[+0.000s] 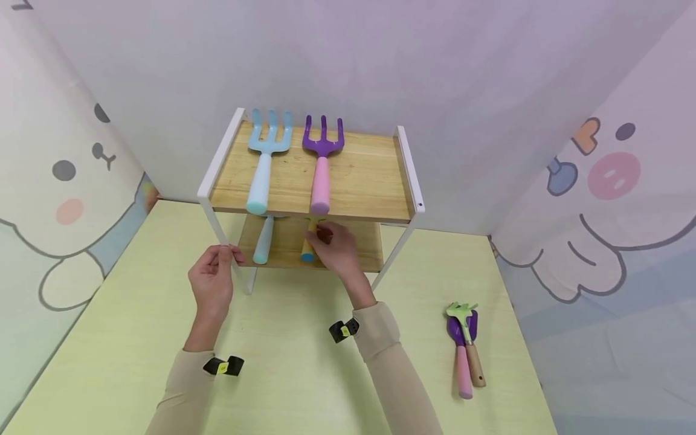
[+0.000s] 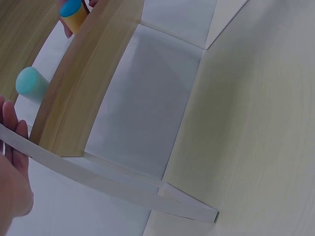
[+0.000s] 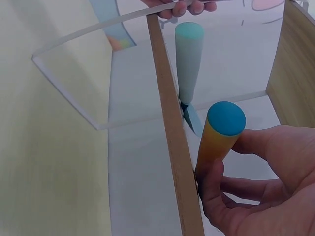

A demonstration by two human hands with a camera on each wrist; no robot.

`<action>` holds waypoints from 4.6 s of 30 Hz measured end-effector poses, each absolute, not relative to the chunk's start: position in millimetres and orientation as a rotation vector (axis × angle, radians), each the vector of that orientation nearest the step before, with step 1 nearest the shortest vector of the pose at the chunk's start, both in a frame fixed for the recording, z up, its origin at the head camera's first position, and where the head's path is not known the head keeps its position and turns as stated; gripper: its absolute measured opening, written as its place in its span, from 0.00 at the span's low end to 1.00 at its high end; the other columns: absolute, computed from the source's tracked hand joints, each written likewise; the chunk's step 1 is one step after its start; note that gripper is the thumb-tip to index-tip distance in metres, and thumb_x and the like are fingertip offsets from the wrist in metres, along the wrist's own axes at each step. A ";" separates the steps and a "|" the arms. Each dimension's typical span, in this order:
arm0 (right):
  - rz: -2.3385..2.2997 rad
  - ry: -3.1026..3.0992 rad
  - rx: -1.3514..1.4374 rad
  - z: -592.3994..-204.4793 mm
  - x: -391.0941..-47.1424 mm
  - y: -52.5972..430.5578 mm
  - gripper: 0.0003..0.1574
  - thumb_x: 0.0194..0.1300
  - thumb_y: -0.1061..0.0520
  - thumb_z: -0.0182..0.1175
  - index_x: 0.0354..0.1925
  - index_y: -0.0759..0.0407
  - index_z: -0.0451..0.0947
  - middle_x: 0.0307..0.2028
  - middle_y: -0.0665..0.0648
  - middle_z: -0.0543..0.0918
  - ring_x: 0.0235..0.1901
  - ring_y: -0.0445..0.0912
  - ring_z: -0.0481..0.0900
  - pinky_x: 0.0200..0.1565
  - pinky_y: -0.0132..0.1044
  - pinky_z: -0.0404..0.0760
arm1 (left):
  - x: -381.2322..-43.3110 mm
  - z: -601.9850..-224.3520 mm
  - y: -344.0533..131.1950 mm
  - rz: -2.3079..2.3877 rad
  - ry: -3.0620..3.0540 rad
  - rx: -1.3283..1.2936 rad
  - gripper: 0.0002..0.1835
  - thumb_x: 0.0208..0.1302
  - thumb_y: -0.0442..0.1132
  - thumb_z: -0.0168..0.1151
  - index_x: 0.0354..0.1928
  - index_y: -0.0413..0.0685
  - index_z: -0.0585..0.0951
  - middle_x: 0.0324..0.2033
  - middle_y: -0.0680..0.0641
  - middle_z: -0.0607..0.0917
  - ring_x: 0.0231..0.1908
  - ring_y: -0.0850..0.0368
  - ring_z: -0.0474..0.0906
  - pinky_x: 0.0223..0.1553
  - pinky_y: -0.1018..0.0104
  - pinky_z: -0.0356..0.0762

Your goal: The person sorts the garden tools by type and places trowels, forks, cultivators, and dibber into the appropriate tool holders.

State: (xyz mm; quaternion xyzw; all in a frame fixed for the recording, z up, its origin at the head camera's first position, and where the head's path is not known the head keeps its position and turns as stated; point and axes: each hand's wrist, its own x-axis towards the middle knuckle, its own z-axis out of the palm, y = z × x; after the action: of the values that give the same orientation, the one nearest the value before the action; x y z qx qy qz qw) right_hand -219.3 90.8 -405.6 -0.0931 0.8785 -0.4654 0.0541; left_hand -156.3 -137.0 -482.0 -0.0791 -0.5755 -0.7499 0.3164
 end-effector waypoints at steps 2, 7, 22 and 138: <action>-1.430 2.666 -0.288 -405.1 -218.5 90.1 0.25 0.74 0.49 0.62 0.60 0.65 0.80 0.54 0.63 0.85 0.52 0.55 0.84 0.54 0.46 0.85 | -156.4 -482.1 -136.8 -1.974 -1.515 -0.206 0.14 0.77 0.27 0.54 0.36 0.17 0.76 0.30 0.49 0.87 0.30 0.60 0.83 0.37 0.72 0.85; -1.475 2.661 -0.295 -406.4 -217.8 90.9 0.24 0.74 0.51 0.63 0.60 0.66 0.79 0.54 0.64 0.85 0.52 0.56 0.85 0.54 0.46 0.85 | -156.2 -481.6 -136.6 -1.970 -1.522 -0.193 0.13 0.77 0.27 0.54 0.36 0.17 0.76 0.30 0.51 0.87 0.29 0.60 0.83 0.37 0.72 0.85; -1.542 2.660 -0.350 -411.7 -202.2 105.0 0.26 0.76 0.51 0.61 0.64 0.67 0.76 0.55 0.64 0.84 0.52 0.56 0.85 0.54 0.46 0.85 | -156.0 -481.2 -136.5 -1.971 -1.515 -0.188 0.14 0.77 0.27 0.54 0.36 0.17 0.76 0.29 0.50 0.87 0.29 0.60 0.84 0.36 0.72 0.85; -1.384 3.056 -0.325 -517.5 -72.5 336.6 0.22 0.68 0.67 0.67 0.59 0.60 0.79 0.50 0.54 0.84 0.43 0.35 0.83 0.47 0.20 0.81 | -155.0 -480.7 -138.0 -1.990 -1.522 -0.213 0.14 0.77 0.27 0.54 0.36 0.17 0.76 0.30 0.48 0.87 0.30 0.60 0.84 0.37 0.72 0.85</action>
State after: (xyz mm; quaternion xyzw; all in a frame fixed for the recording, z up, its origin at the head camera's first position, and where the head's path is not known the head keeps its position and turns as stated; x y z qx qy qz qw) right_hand -72.5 336.6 -517.5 -0.0958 0.9008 -0.4079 -0.1139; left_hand -155.0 -138.0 -480.7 -0.0807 -0.5758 -0.7529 0.3083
